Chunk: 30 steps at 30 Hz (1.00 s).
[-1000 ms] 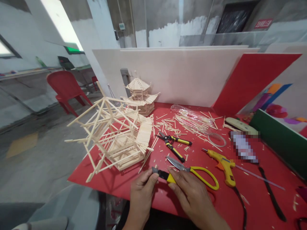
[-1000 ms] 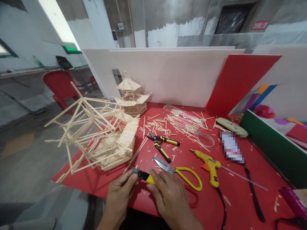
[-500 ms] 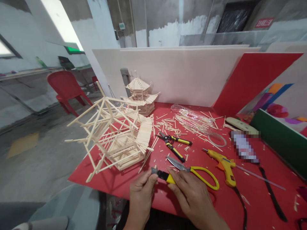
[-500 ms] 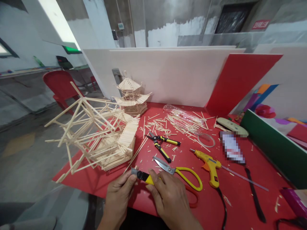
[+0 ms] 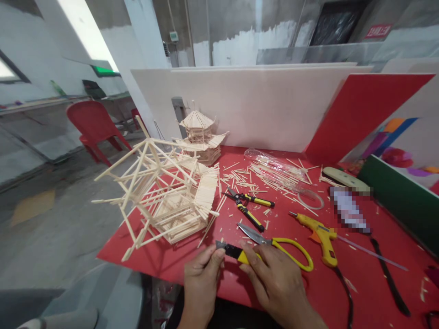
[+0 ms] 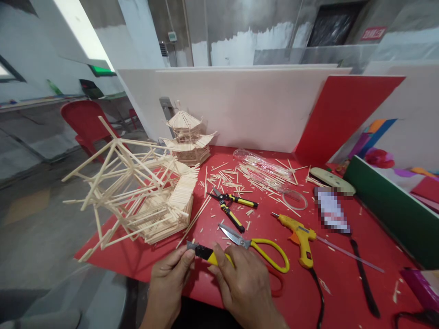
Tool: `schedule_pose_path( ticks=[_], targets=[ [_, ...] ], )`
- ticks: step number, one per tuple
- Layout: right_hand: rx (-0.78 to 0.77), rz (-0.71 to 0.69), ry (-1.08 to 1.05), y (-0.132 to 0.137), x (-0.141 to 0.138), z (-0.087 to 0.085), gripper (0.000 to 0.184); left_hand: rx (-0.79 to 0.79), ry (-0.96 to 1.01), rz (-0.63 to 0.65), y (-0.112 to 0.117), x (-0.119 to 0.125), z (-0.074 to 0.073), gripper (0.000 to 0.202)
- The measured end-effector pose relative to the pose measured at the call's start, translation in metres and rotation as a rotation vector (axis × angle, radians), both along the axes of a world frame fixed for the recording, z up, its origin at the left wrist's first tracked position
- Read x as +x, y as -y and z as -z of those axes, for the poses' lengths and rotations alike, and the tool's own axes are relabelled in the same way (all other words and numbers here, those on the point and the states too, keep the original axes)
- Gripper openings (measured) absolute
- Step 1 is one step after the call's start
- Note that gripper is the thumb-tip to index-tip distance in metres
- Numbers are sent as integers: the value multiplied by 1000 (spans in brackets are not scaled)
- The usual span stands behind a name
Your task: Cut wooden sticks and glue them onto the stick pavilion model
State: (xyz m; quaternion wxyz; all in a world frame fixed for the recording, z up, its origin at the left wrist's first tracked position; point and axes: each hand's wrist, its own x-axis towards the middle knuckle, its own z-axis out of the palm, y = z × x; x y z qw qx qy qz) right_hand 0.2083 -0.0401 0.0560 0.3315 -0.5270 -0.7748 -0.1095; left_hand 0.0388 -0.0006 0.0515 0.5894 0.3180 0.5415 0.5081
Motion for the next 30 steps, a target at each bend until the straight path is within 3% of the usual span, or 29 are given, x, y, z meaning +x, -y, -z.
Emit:
schedule_pose_path(
  ticks=[10,20,26,30],
  targets=[
    [-211,-39,-174,2,1,0,34,47,-8,98,-2,-1,2,34],
    [-96,-18,-70,2,0,0,34,55,-65,93,1,-3,-2,39],
    [-237,-35,-168,2,2,2,34,29,-26,87,-1,2,1,38],
    [-234,-48,-205,4,2,-1,34,50,-73,102,0,-1,-2,38]
  ],
)
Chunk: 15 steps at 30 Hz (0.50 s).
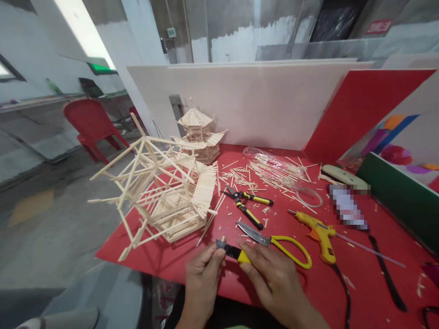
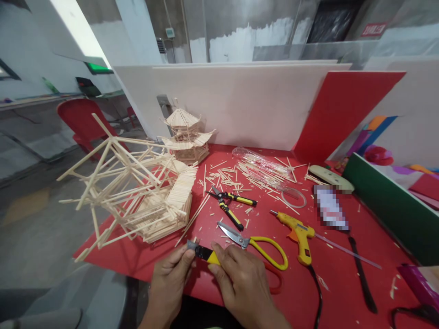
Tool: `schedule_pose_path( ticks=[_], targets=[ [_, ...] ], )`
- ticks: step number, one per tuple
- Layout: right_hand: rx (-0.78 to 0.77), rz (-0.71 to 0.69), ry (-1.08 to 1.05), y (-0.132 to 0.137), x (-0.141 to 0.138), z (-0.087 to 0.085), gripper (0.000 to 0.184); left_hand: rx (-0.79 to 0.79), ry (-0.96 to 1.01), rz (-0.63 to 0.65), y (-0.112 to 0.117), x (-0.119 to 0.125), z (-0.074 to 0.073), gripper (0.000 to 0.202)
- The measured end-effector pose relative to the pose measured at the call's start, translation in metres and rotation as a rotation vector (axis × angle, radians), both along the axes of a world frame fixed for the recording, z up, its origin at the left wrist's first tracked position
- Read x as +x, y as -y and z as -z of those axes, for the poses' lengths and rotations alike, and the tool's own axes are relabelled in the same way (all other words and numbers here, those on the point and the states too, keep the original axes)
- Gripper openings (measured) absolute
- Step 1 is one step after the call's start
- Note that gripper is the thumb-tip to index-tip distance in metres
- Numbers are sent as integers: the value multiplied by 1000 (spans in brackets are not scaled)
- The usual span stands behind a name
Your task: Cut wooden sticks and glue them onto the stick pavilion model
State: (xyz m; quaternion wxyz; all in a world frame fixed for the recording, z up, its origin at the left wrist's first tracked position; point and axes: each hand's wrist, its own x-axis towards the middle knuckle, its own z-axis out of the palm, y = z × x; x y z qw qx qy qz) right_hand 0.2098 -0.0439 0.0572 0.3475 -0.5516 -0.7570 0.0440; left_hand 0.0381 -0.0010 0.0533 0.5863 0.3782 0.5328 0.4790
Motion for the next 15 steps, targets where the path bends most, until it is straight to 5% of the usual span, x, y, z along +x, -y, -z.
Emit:
schedule_pose_path(
  ticks=[7,15],
  targets=[
    [131,24,109,-3,0,0,34,0,3,-7,1,1,-1,43],
    [-46,20,2,0,-1,4,35,-30,27,6,-2,1,6,36]
  ],
)
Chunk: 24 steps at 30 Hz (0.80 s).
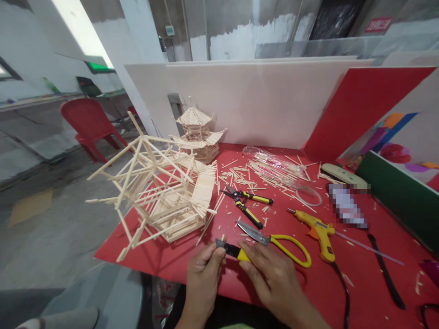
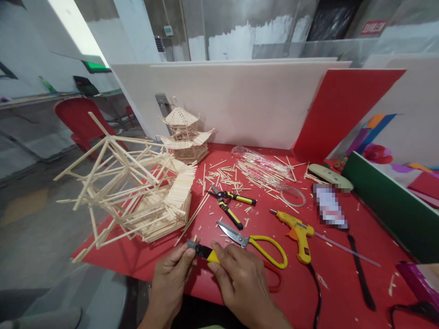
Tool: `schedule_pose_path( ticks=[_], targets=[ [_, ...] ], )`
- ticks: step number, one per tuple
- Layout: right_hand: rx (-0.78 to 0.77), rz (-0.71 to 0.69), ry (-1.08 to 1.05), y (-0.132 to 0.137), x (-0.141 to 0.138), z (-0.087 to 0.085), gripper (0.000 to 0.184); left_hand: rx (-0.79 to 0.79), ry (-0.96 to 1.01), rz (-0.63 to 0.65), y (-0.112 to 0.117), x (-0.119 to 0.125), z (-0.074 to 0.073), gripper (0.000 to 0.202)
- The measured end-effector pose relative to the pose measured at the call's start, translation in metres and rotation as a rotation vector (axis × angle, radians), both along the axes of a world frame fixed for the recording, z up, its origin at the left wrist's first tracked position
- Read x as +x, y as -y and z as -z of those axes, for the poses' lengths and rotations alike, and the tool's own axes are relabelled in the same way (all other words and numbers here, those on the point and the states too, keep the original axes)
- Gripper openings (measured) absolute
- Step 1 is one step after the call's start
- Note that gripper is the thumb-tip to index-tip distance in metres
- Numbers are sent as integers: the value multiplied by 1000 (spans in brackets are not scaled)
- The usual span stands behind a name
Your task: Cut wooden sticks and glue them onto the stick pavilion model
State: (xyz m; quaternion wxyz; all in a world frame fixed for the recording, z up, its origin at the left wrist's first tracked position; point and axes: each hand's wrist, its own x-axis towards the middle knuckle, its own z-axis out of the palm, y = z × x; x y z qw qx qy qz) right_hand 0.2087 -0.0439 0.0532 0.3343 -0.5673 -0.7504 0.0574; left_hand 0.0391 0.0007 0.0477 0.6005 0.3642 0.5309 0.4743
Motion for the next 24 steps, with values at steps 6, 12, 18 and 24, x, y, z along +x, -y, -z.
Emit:
schedule_pose_path(
  ticks=[6,12,18,24],
  targets=[
    [178,37,114,-2,-2,2,34,40,-30,35,0,-3,-6,40],
    [265,70,202,-2,-3,2,35,47,-53,28,2,-2,-8,44],
    [214,56,174,-6,-1,7,35,-21,14,25,-2,1,-2,38],
    [-216,-61,-263,-8,3,-5,31,38,-58,65,-9,-6,-4,37]
  ],
)
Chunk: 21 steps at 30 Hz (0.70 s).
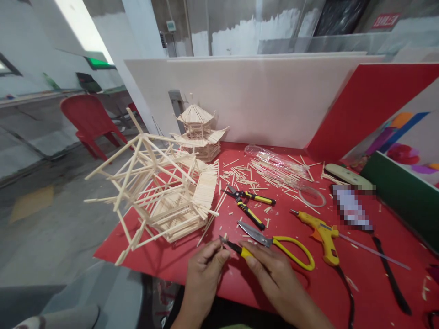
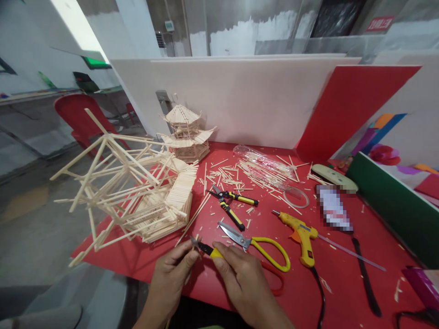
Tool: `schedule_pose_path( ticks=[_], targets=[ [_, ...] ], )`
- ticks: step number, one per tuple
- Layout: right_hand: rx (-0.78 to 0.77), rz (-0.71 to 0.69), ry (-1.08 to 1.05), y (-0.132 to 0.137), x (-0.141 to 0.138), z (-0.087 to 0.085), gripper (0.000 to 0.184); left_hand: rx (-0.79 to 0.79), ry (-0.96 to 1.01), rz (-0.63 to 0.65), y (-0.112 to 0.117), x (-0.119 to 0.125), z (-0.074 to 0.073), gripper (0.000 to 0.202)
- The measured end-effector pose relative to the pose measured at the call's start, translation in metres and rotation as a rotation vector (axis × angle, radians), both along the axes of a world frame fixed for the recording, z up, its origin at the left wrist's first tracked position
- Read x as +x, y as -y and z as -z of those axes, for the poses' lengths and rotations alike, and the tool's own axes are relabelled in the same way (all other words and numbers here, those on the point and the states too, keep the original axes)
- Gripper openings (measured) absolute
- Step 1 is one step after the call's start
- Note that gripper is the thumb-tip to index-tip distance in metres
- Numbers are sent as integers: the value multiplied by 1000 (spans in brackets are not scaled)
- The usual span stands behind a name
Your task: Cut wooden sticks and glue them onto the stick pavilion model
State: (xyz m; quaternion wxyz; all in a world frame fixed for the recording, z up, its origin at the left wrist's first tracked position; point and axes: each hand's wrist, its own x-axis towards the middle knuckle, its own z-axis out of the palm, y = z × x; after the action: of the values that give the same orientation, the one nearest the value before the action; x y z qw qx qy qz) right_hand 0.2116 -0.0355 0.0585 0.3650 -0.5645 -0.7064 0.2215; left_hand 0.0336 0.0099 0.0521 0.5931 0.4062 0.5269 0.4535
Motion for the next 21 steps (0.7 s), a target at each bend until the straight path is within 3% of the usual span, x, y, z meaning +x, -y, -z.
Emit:
schedule_pose_path(
  ticks=[3,10,12,16,21],
  targets=[
    [-128,-3,-122,-1,3,-9,35,-40,21,-8,-2,0,0,42],
    [25,-15,104,-7,13,8,31,-72,-61,114,-5,3,-3,42],
    [17,3,141,-4,12,13,29,27,-195,176,-4,0,-3,43],
    [-53,93,168,7,4,20,29,363,-645,232,-1,-8,7,31],
    [-63,187,262,20,-9,33,32,564,-963,215,4,-9,27,28]
  ],
)
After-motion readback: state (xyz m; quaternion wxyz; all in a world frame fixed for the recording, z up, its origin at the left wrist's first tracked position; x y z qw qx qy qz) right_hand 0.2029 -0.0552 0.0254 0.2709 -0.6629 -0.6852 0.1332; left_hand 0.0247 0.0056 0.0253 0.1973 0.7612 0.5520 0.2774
